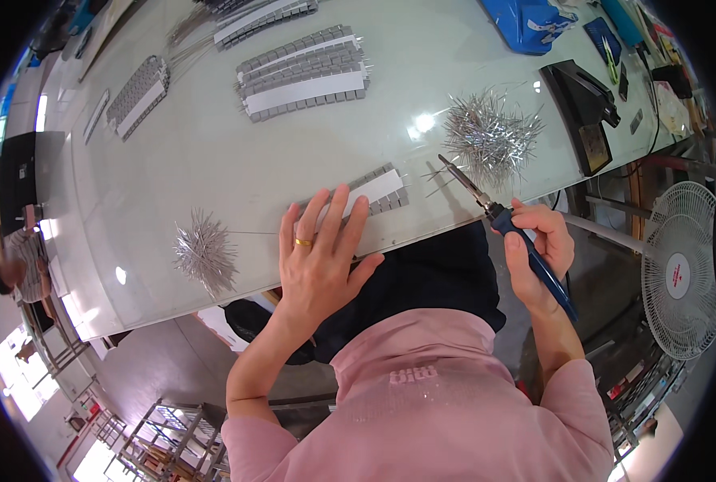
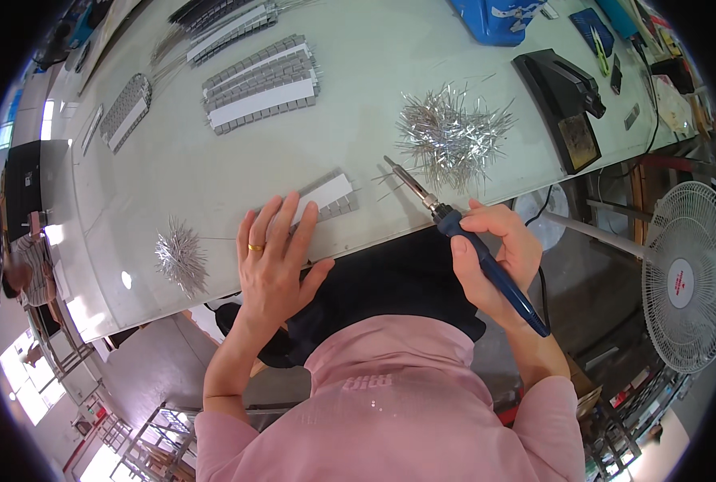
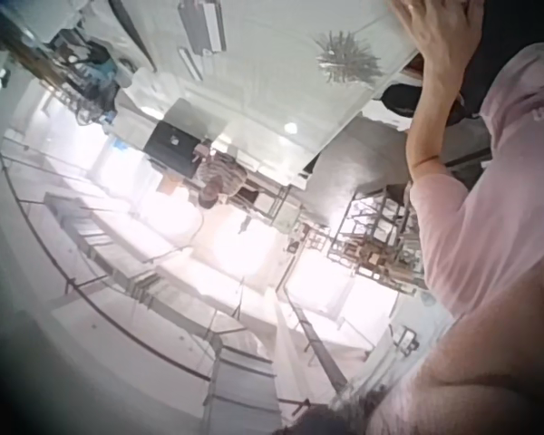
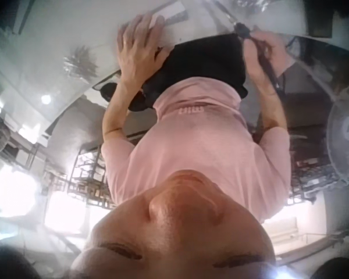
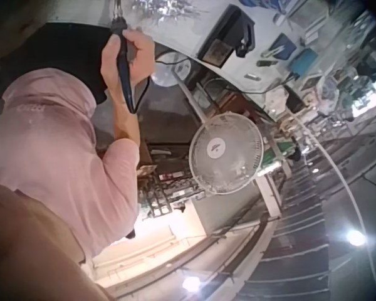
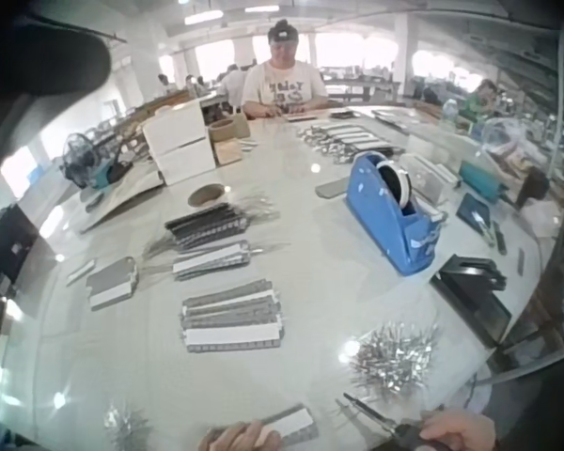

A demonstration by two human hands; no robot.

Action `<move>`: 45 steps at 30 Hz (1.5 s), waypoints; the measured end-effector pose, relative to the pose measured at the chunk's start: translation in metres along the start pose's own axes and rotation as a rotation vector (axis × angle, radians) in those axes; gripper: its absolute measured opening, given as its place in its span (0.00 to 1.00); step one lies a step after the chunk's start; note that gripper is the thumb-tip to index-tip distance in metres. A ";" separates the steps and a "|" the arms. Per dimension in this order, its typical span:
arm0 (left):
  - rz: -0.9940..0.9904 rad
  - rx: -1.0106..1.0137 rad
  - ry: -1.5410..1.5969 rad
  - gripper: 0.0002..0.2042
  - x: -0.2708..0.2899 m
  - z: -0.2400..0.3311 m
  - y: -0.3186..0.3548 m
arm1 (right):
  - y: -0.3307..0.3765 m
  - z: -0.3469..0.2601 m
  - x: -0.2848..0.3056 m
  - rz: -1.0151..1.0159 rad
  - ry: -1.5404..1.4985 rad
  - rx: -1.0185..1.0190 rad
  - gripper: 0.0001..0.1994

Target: Soldering wires to small white rectangular components at a workbench.

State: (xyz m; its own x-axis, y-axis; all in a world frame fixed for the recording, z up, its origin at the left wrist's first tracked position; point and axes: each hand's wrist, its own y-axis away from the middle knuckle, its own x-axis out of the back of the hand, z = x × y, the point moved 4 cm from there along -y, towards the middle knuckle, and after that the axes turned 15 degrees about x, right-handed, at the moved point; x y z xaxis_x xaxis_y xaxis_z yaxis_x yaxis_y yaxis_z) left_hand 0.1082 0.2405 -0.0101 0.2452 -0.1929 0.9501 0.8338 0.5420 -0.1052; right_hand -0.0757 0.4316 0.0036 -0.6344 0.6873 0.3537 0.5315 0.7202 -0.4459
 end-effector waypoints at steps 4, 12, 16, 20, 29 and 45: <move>0.010 0.010 -0.005 0.34 -0.004 0.002 0.002 | -0.005 -0.008 0.000 0.020 0.017 0.067 0.10; 0.001 -0.013 -0.027 0.34 -0.007 0.006 -0.004 | -0.014 -0.020 0.001 -0.099 0.075 0.084 0.10; -0.001 -0.019 -0.032 0.34 -0.007 0.007 -0.005 | -0.020 -0.022 -0.001 -0.132 0.110 0.119 0.10; -0.005 -0.022 -0.030 0.34 -0.008 0.008 -0.006 | -0.027 -0.021 -0.003 -0.164 0.129 0.155 0.11; -0.013 -0.023 -0.020 0.33 -0.008 0.007 -0.006 | -0.038 -0.023 -0.007 -0.213 0.170 0.183 0.10; 0.008 0.001 -0.034 0.33 -0.010 0.009 -0.004 | -0.038 -0.016 0.006 -0.152 0.090 0.114 0.09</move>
State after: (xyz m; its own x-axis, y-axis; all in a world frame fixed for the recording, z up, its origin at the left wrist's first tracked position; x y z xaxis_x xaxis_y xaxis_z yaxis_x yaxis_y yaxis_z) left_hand 0.0982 0.2476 -0.0162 0.2352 -0.1608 0.9586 0.8312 0.5444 -0.1126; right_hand -0.0906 0.4096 0.0355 -0.6467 0.5810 0.4942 0.3631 0.8043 -0.4704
